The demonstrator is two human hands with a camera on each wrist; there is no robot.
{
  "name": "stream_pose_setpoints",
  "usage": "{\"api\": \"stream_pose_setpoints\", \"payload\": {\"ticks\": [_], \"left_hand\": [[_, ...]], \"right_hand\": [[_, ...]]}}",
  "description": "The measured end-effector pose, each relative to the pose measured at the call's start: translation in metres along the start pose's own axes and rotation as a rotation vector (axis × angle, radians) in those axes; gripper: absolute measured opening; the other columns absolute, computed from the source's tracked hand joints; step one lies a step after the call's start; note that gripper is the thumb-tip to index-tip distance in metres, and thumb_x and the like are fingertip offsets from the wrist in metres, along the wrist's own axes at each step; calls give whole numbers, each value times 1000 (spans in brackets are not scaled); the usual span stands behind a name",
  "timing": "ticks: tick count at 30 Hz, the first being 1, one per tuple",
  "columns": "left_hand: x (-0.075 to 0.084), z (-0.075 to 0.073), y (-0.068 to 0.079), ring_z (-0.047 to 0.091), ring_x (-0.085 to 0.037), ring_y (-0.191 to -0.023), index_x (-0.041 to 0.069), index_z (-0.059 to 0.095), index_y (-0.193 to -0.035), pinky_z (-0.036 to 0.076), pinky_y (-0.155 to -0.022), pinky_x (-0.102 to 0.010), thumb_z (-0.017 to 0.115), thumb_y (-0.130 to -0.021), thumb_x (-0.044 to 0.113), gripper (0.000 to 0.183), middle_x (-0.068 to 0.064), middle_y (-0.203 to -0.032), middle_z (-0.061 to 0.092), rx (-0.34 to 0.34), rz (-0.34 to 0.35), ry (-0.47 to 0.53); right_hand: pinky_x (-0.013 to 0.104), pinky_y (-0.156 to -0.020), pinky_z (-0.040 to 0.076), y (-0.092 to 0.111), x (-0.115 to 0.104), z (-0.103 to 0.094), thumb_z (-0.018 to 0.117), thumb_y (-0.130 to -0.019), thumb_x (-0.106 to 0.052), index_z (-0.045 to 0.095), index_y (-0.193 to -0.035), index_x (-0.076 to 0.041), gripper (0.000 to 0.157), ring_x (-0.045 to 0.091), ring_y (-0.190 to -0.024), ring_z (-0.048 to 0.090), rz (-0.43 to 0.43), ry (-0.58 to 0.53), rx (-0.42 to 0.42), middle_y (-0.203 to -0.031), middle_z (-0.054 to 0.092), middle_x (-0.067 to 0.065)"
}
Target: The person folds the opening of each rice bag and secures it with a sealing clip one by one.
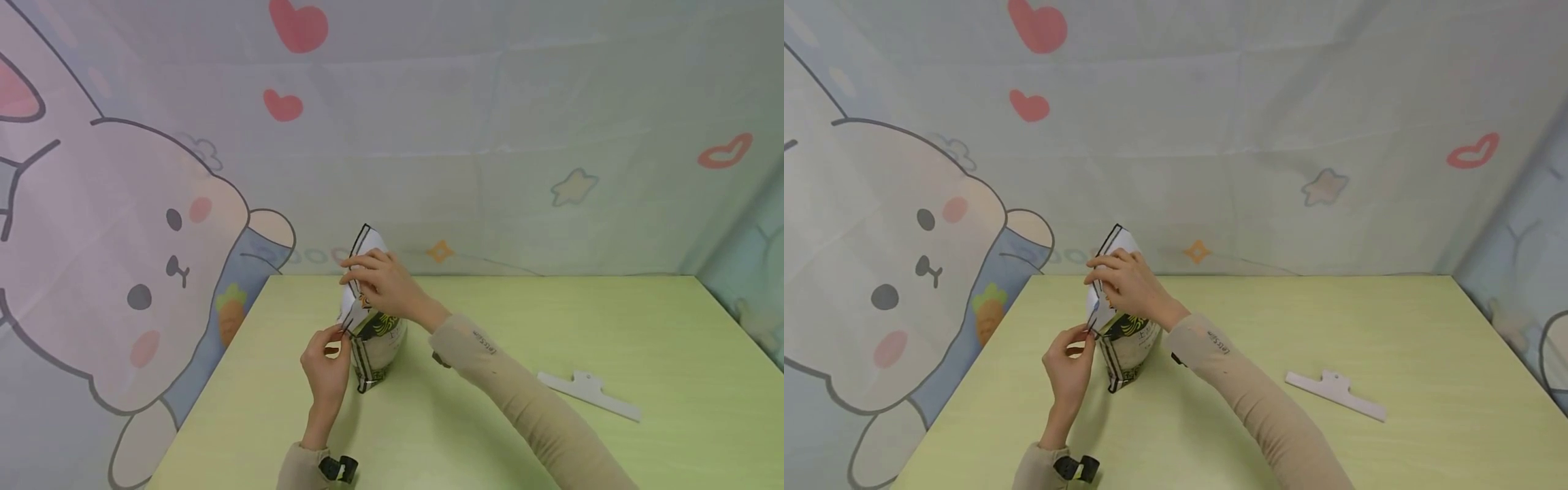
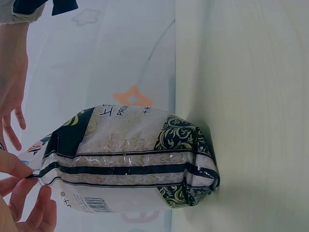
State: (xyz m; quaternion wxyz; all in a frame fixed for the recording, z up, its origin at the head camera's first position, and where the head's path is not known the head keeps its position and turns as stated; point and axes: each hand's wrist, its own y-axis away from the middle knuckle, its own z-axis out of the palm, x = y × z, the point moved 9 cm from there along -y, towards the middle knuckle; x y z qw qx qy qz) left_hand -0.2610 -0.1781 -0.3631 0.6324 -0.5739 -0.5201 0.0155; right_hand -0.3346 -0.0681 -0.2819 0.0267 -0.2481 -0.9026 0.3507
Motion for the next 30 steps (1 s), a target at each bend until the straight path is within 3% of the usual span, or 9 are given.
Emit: {"api": "stream_pose_setpoints", "payload": {"ticks": [9,20,25,30], "left_hand": [[1,2,-1,61,-24,-64,-3,68,-83,49,-49,-39,63,-71,-8,14,-14,-69,63,-12,-5,16],[0,2,-1,61,-26,-67,-4,68,-87,48,-48,-37,63,-73,-8,15,-17,-77,63,9,-5,37],[4,4,-4,60,-29,-68,-8,65,-92,47,-48,-31,63,-74,-9,19,-21,-81,62,4,6,61],[4,8,-6,61,-22,-72,-2,65,-100,47,-52,-22,62,-81,3,20,-16,-85,63,-22,-20,81]], "right_hand": [[35,-80,33,1,2,0,46,-91,-21,65,-102,-23,22,14,-107,45,15,6,-34,-125,54,-2],[34,-77,34,2,1,3,54,-89,-26,63,-107,-25,20,14,-107,44,-19,8,-57,-130,51,-3],[34,-77,35,3,1,4,56,-88,-26,62,-107,-26,20,14,-106,44,-35,28,-58,-130,51,-4],[33,-77,36,4,1,4,57,-87,-23,63,-106,-26,20,13,-104,45,-38,39,-58,-130,50,-5]]}}
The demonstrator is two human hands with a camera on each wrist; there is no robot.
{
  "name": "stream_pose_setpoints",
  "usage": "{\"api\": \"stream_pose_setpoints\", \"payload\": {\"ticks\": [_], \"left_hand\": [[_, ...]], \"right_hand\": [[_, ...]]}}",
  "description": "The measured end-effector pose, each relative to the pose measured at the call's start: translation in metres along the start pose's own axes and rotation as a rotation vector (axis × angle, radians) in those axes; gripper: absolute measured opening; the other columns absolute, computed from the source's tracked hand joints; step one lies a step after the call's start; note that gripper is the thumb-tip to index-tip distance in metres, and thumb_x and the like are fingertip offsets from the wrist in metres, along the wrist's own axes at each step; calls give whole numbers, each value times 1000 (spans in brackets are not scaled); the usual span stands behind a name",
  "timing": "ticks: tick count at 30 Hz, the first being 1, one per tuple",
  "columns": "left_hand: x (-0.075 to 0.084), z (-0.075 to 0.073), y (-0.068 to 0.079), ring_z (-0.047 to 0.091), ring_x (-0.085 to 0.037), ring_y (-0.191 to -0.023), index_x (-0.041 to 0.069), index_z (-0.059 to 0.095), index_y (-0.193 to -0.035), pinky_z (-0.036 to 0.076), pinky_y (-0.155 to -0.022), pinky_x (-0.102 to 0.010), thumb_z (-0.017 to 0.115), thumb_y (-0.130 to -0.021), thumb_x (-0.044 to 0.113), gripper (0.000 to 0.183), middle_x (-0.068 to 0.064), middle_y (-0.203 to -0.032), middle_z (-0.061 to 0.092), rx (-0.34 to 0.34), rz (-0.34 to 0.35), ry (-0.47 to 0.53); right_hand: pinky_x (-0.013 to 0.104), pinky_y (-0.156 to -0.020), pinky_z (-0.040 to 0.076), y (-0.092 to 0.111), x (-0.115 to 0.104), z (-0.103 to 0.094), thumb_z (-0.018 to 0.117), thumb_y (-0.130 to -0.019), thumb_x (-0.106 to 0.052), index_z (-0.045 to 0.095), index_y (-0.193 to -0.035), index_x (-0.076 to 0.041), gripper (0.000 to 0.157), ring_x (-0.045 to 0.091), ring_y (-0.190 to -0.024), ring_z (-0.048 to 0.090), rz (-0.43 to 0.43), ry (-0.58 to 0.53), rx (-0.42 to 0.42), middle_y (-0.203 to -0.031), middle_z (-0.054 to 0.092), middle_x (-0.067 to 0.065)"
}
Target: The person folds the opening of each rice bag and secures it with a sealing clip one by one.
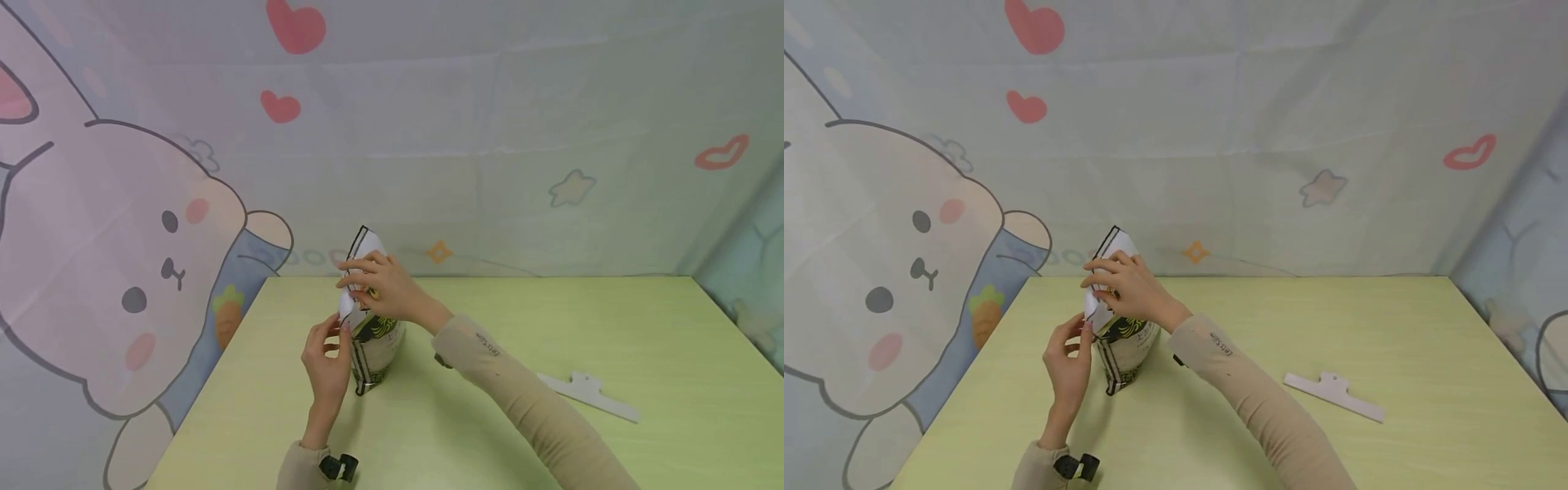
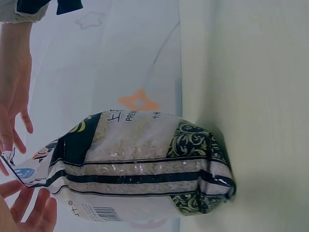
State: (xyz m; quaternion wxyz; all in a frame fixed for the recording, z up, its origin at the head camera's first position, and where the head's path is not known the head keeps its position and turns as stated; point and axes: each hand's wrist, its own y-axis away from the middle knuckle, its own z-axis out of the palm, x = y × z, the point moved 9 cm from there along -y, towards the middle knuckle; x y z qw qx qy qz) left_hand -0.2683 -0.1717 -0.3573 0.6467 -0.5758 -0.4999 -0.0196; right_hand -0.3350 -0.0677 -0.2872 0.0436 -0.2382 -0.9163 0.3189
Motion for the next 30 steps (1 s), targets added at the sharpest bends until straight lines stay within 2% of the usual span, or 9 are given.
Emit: {"api": "stream_pose_setpoints", "payload": {"ticks": [5,9,10,13,16,19,25,30], "left_hand": [[0,3,-7,60,-21,-74,2,64,-103,46,-54,-19,59,-85,13,22,-14,-88,63,-18,-46,14],[-1,6,-12,60,-22,-75,2,64,-105,46,-55,-18,60,-85,16,25,-15,-90,63,-37,-68,6],[3,6,-13,60,-23,-75,1,63,-104,46,-55,-19,61,-84,15,25,-16,-90,62,-43,-72,2],[13,3,-16,60,-27,-73,-4,63,-103,45,-53,-20,63,-82,10,25,-20,-89,62,-40,-61,0],[12,4,-17,60,-28,-72,-5,63,-103,45,-53,-19,64,-80,8,26,-21,-89,62,-41,-63,-5],[-1,8,-15,60,-26,-72,-2,63,-104,45,-53,-18,65,-80,12,28,-18,-89,61,-42,-52,-15],[1,8,-12,59,-24,-71,-2,64,-101,47,-54,-26,64,-81,14,25,-16,-85,62,-39,-14,-61],[0,6,-11,60,-23,-67,-2,67,-92,46,-53,-25,66,-80,13,19,-14,-78,63,-21,-14,-81]], "right_hand": [[35,-78,36,0,0,-1,58,-86,-20,64,-104,-25,20,13,-103,44,3,-9,-1,-130,51,-5],[36,-80,37,-1,-1,-2,58,-86,-18,64,-104,-25,20,14,-103,44,-3,-11,-2,-129,52,-4],[37,-80,38,-1,-1,-2,58,-86,-17,65,-104,-25,20,14,-103,45,-6,-14,-2,-129,52,-3],[37,-79,38,-1,-2,-3,59,-85,-15,65,-103,-24,21,15,-103,45,-15,-21,4,-127,53,-1],[35,-78,38,-1,-4,-3,59,-85,-13,65,-103,-24,21,15,-102,46,-26,-7,13,-126,54,0],[35,-77,38,-1,-5,-3,58,-85,-12,64,-104,-24,23,16,-102,46,-32,18,17,-125,55,0],[35,-78,39,1,-9,0,58,-85,-9,63,-107,-24,27,16,-101,45,-51,67,21,-124,53,1],[33,-76,38,2,-10,1,58,-85,-11,64,-105,-23,24,17,-100,45,-63,81,33,-122,53,2]]}}
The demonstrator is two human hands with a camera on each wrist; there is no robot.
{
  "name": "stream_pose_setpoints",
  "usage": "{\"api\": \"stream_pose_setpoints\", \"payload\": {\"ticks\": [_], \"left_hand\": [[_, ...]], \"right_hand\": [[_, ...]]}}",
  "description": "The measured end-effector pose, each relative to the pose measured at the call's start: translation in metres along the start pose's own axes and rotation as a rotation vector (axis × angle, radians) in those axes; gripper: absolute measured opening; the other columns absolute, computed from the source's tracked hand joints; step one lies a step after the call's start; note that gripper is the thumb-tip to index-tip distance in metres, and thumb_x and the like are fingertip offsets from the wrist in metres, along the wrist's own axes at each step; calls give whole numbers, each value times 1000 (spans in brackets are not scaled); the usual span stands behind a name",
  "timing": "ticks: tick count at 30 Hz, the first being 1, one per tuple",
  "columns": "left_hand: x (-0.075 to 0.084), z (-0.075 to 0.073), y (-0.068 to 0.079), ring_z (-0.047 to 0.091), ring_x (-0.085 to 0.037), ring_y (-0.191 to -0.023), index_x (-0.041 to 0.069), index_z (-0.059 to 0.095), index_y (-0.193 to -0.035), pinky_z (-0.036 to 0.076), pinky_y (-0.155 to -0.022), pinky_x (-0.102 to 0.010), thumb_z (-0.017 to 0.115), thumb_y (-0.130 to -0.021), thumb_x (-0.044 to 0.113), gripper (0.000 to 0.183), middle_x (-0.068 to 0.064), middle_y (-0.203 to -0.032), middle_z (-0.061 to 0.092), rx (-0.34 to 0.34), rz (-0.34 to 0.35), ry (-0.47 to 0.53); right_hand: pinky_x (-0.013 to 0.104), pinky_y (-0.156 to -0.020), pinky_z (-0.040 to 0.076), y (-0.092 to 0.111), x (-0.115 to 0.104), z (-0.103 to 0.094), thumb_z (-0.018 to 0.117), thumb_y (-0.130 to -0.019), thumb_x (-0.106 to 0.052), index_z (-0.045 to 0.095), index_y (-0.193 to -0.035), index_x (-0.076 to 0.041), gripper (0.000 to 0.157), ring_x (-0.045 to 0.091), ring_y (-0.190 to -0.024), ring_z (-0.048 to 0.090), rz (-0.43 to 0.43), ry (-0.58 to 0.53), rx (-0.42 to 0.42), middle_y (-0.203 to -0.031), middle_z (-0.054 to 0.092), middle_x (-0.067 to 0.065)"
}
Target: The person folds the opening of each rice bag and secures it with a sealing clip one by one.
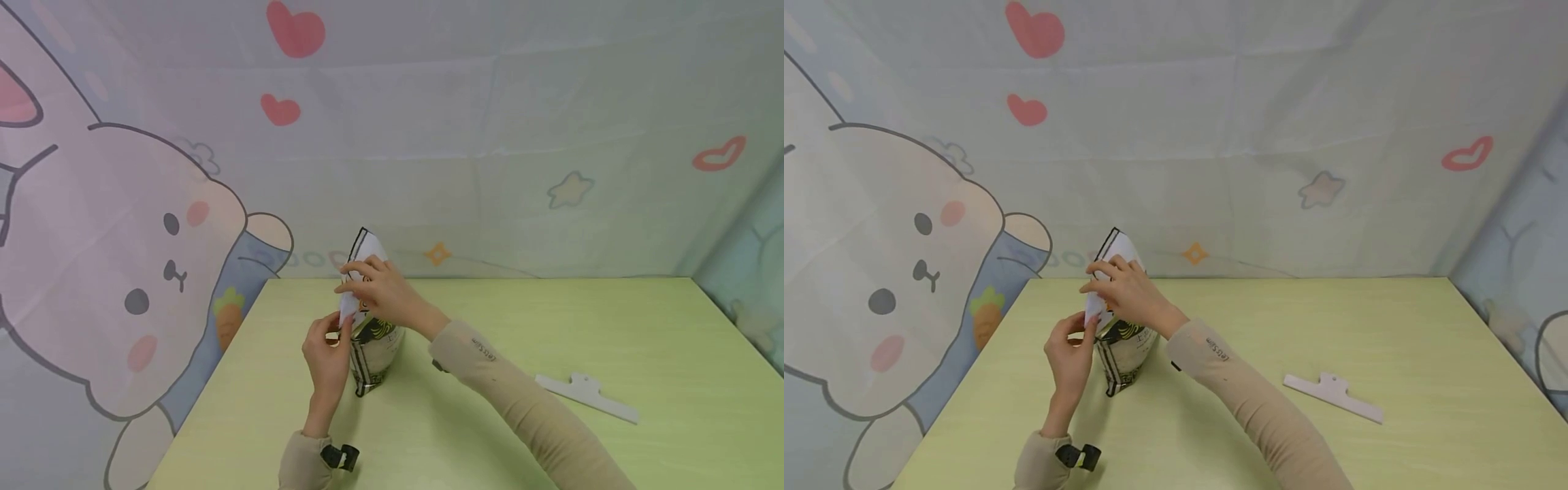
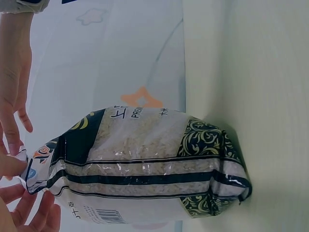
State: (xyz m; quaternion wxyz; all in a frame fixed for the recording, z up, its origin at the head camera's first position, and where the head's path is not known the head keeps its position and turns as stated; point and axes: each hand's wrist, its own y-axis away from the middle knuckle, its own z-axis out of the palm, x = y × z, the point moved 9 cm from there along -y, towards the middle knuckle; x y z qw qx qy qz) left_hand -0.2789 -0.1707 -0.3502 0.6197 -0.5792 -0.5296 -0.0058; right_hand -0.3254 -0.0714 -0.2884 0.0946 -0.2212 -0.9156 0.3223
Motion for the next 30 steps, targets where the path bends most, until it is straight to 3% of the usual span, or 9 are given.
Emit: {"api": "stream_pose_setpoints", "payload": {"ticks": [11,18,24,30], "left_hand": [[-5,-3,-2,61,-26,-61,-1,68,-87,43,-50,-11,68,-77,8,14,-16,-78,66,0,-52,89],[-6,-5,-1,61,-25,-59,0,68,-85,45,-50,-13,68,-76,6,11,-16,-76,66,-8,-70,66],[-7,-5,0,60,-23,-58,0,69,-85,45,-49,-15,68,-76,6,10,-14,-73,66,4,-62,31],[-6,-6,1,60,-22,-57,0,68,-85,44,-48,-14,68,-76,5,10,-13,-71,66,15,-55,8]], "right_hand": [[31,-71,39,0,-5,1,60,-85,-19,66,-94,-26,14,17,-94,44,-4,32,19,-116,53,2],[31,-70,38,2,-5,3,59,-85,-18,64,-90,-27,11,18,-94,43,21,69,30,-116,50,1],[31,-67,37,1,-7,3,67,-78,-11,63,-88,-27,19,20,-94,43,15,129,63,-114,50,1],[33,-69,42,0,-3,1,68,-78,-19,63,-88,-28,14,20,-95,44,33,203,86,-115,52,0]]}}
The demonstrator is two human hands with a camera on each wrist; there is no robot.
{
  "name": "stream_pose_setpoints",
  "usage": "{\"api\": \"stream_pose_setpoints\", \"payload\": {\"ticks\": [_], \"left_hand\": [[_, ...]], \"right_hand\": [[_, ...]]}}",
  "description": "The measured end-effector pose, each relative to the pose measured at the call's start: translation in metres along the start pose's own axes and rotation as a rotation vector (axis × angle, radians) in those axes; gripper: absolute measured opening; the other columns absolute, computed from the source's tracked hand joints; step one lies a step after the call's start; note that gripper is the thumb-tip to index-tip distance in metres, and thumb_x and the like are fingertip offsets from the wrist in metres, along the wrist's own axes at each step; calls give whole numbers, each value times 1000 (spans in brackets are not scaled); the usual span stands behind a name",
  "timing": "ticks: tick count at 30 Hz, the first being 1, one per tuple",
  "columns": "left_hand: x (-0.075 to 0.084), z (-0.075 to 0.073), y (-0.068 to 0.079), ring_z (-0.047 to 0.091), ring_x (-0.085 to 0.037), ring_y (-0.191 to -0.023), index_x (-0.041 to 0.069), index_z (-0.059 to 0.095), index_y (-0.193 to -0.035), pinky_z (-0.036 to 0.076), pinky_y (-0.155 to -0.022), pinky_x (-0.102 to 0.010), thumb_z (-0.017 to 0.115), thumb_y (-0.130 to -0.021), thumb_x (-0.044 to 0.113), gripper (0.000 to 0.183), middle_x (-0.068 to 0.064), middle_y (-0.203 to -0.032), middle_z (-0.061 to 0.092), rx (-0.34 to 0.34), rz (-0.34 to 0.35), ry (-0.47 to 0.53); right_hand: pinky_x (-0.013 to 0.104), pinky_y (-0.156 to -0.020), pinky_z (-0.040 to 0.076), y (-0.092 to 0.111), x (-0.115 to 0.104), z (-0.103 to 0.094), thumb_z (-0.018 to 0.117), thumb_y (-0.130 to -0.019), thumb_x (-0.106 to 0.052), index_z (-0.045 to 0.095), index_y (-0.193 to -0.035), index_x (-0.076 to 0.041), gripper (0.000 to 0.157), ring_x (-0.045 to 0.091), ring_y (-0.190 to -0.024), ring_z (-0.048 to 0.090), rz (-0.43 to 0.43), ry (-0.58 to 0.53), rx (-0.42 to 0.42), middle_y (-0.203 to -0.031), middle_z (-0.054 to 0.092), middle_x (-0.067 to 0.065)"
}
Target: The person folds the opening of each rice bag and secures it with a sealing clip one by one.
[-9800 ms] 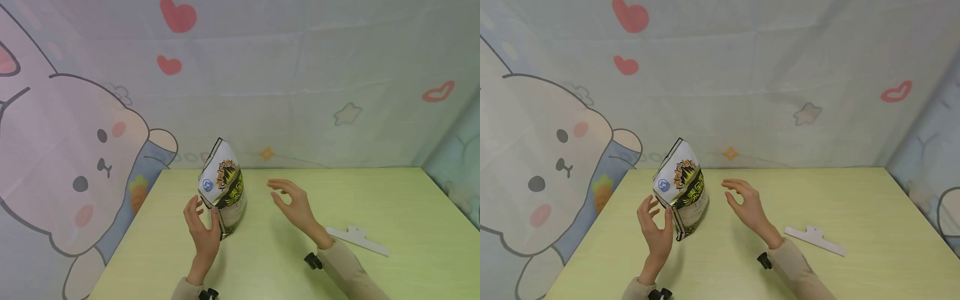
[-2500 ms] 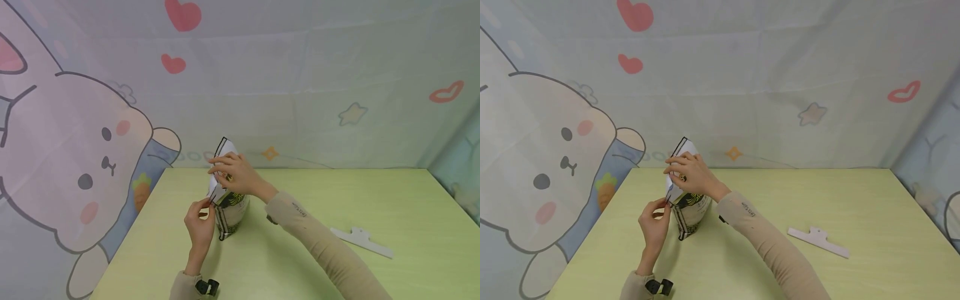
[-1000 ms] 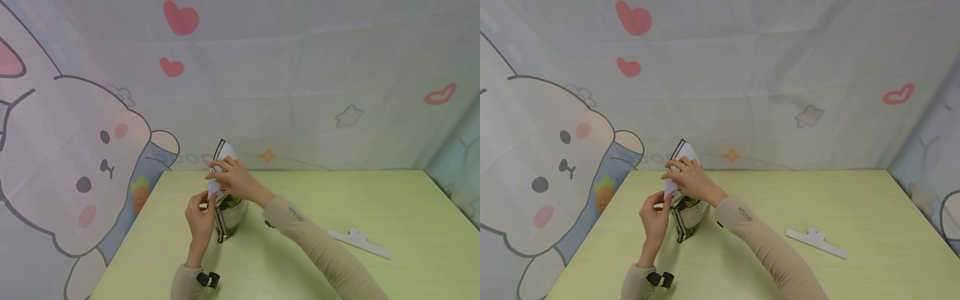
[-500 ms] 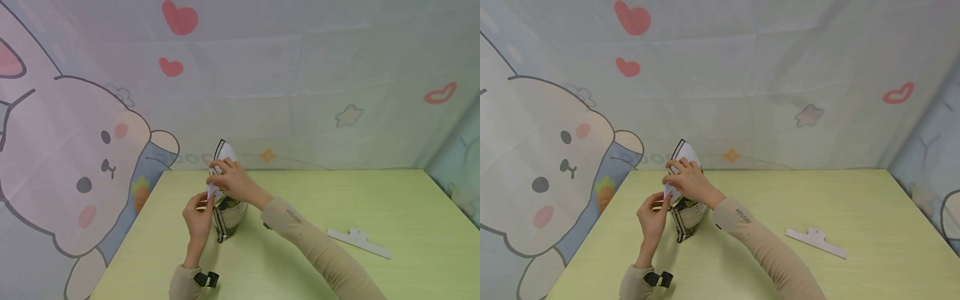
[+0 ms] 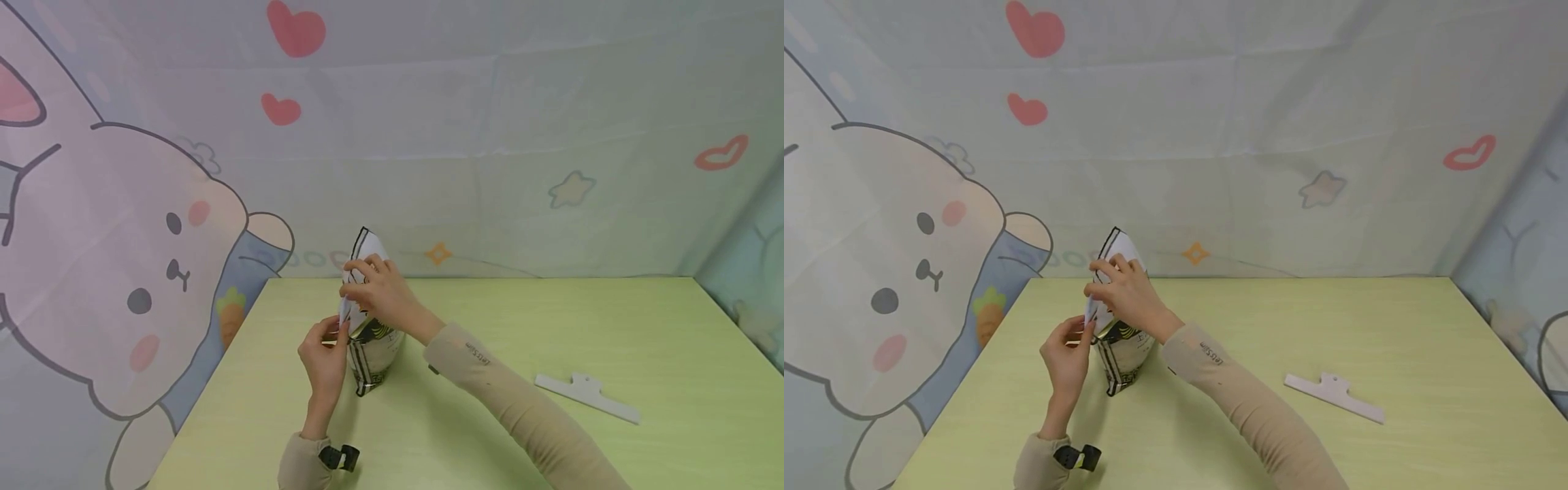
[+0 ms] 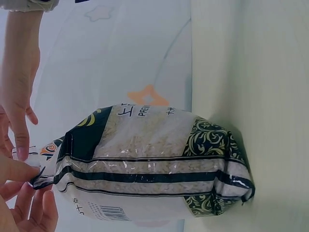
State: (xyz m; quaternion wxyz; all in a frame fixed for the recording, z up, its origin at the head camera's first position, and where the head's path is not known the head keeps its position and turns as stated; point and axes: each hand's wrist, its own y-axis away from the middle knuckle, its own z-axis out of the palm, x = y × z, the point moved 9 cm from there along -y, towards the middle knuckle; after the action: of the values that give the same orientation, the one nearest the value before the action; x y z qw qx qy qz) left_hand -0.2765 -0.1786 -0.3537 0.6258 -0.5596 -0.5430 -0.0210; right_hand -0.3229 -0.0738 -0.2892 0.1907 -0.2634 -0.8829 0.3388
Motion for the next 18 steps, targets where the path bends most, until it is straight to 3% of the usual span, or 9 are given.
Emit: {"api": "stream_pose_setpoints", "payload": {"ticks": [4,13,18], "left_hand": [[0,0,1,61,-23,-57,0,69,-86,43,-48,-12,68,-75,4,11,-13,-71,66,7,4,-12],[3,-1,3,62,-23,-57,0,69,-88,44,-48,-15,68,-76,4,13,-14,-71,66,22,40,-41],[5,-2,5,62,-24,-56,-1,69,-90,45,-47,-16,67,-76,2,15,-14,-70,64,36,72,-50]], "right_hand": [[34,-69,43,-3,7,-3,62,-83,-23,66,-86,-29,8,20,-95,46,50,14,24,-114,55,0],[35,-65,46,-4,13,-9,60,-85,-22,67,-85,-31,11,24,-98,47,100,60,87,-110,56,3],[35,-63,44,-4,15,-7,60,-84,-23,69,-86,-32,13,23,-100,46,138,75,75,-113,55,2]]}}
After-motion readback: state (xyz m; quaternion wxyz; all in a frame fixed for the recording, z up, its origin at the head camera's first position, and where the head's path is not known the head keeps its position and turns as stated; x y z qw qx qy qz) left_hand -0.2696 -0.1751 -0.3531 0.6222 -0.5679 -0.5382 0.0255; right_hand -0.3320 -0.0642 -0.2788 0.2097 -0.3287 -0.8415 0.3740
